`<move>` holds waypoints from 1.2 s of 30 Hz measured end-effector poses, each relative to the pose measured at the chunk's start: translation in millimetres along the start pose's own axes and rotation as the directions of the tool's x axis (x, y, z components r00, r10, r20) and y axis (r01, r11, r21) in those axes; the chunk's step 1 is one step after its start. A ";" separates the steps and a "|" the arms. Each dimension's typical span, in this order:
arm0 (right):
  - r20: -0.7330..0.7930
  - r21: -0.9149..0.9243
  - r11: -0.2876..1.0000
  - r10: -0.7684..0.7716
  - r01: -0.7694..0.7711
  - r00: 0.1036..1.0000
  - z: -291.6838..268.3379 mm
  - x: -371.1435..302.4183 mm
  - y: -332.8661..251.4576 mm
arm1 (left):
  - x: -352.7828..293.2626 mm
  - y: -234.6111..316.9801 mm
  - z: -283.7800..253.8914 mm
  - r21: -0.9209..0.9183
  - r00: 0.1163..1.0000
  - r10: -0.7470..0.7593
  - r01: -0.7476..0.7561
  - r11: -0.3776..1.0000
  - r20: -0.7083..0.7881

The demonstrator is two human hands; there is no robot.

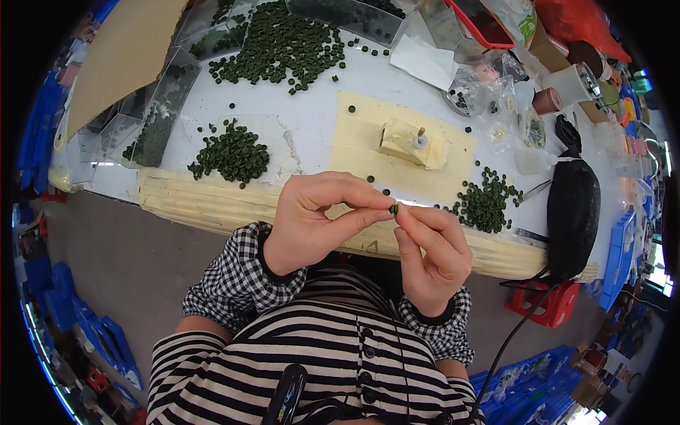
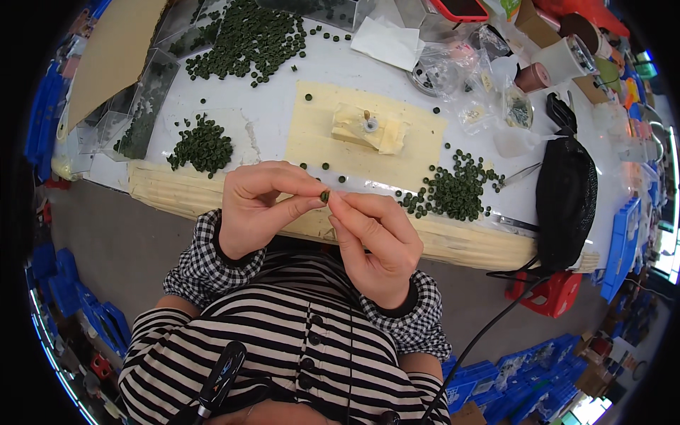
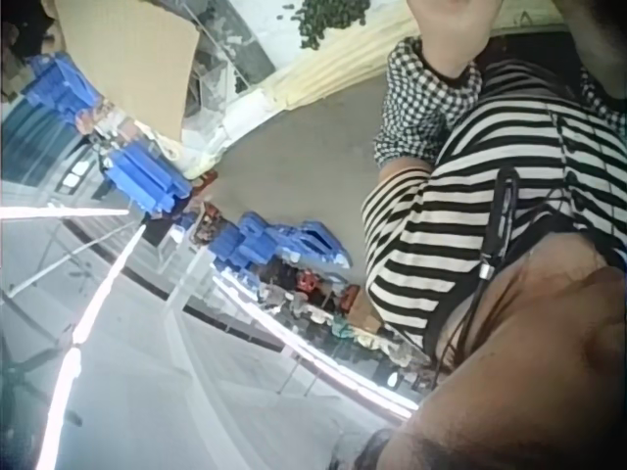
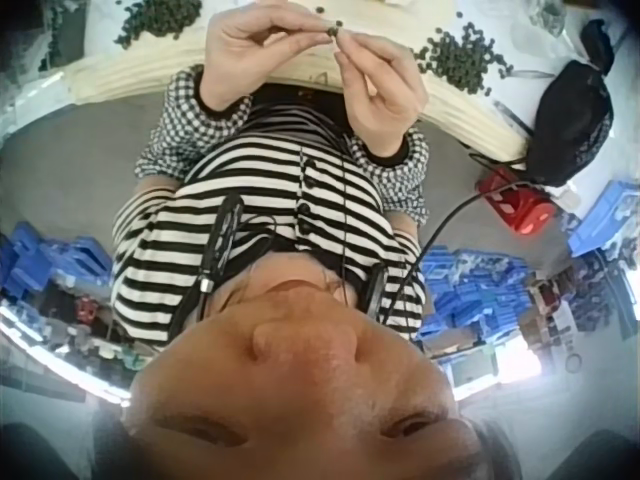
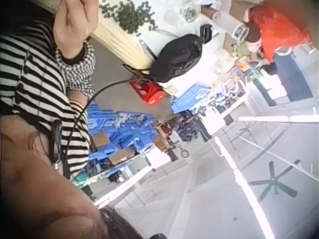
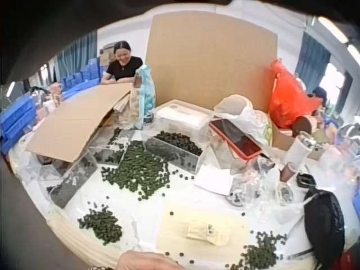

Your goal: Placing small green plastic components onto a white base part at a factory workstation.

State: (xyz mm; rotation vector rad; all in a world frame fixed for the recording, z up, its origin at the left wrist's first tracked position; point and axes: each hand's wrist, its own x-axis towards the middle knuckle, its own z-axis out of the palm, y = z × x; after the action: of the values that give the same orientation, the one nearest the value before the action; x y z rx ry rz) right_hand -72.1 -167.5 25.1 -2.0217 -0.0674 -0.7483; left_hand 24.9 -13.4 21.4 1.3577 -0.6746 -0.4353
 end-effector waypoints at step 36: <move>0.036 0.000 0.999 -0.049 0.049 0.998 5.9 -2.0 0.8 | -7.1 5.7 -2.1 -0.037 0.993 -0.110 0.109 0.993 -0.032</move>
State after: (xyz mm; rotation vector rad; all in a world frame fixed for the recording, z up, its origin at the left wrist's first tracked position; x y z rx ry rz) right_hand -70.6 -162.7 21.2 -2.0409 -0.1376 -0.7424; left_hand 20.5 -6.2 25.5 1.3702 -0.5634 -0.5084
